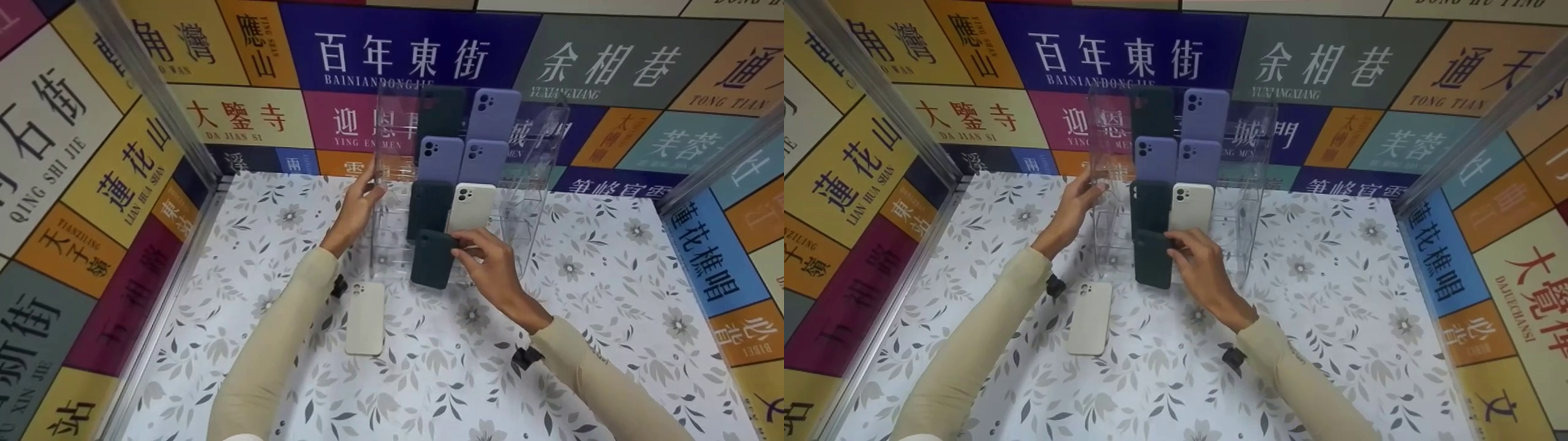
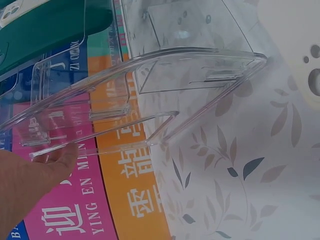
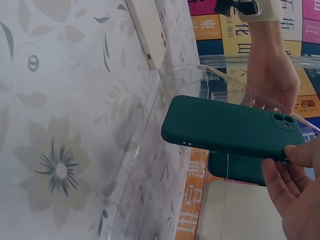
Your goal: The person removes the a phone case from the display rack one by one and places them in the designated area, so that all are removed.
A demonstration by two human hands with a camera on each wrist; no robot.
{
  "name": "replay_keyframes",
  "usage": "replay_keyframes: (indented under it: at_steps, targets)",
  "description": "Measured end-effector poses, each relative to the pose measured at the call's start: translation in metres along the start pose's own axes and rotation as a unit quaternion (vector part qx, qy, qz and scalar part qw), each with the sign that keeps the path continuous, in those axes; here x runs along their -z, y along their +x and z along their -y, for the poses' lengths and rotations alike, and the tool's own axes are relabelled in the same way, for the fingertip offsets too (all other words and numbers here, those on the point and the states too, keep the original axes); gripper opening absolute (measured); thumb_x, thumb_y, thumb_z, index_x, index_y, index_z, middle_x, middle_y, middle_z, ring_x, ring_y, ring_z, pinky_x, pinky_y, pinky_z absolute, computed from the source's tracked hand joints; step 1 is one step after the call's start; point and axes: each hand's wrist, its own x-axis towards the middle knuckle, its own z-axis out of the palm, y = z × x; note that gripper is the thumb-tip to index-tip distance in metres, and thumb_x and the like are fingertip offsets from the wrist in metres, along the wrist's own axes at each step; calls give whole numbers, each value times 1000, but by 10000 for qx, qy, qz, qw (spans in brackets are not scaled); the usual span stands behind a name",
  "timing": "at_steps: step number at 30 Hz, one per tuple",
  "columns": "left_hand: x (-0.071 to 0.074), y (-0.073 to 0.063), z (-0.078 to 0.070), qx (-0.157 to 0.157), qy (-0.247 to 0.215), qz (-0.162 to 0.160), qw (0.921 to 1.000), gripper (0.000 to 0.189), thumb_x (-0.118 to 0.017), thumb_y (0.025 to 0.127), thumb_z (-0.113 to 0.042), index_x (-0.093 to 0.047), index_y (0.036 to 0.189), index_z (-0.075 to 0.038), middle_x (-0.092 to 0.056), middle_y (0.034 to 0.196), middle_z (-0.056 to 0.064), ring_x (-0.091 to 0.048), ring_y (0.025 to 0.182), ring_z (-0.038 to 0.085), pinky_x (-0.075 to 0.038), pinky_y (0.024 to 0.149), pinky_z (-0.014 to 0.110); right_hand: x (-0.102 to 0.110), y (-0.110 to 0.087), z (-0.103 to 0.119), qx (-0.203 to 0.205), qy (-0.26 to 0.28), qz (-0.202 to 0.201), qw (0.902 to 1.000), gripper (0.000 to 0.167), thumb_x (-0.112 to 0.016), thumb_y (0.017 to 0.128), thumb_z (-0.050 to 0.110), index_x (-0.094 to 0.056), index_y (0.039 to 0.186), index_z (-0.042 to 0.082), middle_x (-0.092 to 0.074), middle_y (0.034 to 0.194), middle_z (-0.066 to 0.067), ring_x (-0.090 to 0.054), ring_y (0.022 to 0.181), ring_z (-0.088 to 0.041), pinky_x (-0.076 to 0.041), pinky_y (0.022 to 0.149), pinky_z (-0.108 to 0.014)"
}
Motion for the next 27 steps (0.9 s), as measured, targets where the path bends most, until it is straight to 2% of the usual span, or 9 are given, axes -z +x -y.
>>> replay_keyframes:
  at_steps: [5, 10, 17, 22, 27]
  targets:
    - [0, 1, 2, -130, -57, 70, 9999, 69, -51, 116, -17, -22, 178, -25, -36, 178, 8, -50, 143, 35, -44, 122, 53, -4, -11, 0, 19, -151, 203, 9997, 33, -81, 95, -7, -79, 126, 4, -75, 113, -8, -76, 103, -28, -61, 89, -21]
    - [0, 1, 2, -130, -59, 49, 9999, 69, -51, 116, -15, -22, 178, -23, -36, 178, 7, -51, 143, 32, -44, 122, 52, -9, -21, -1, -102, -72, 342, 9993, 34, -81, 95, -6, -80, 127, 5, -76, 116, -8, -76, 105, -27, -62, 89, -22]
    - [1, 1, 2, -137, -96, 37, 9999, 70, -51, 115, -14, -23, 178, -23, -34, 179, 9, -53, 138, 33, -45, 120, 53, -17, -34, -1, -456, 167, 490, 9976, 33, -81, 95, -6, -80, 127, 5, -76, 115, -7, -76, 105, -26, -64, 87, -28]
    - [1, 0, 1, -130, -55, 47, 9999, 69, -52, 115, -18, -23, 178, -29, -33, 180, 8, -54, 138, 31, -45, 120, 52, -23, -41, -3, -651, 259, 513, 9962, 33, -81, 95, -7, -81, 126, 5, -77, 114, -8, -77, 104, -28, -66, 86, -35]
    - [0, 0, 0, -68, -4, -6, 10000, 71, -52, 114, -17, -23, 177, -32, -32, 180, 3, -54, 137, 30, -46, 120, 51, -27, -43, -5, -1115, 579, 519, 9907, 33, -81, 94, -8, -81, 125, 3, -78, 113, -11, -77, 103, -31, -66, 87, -34]
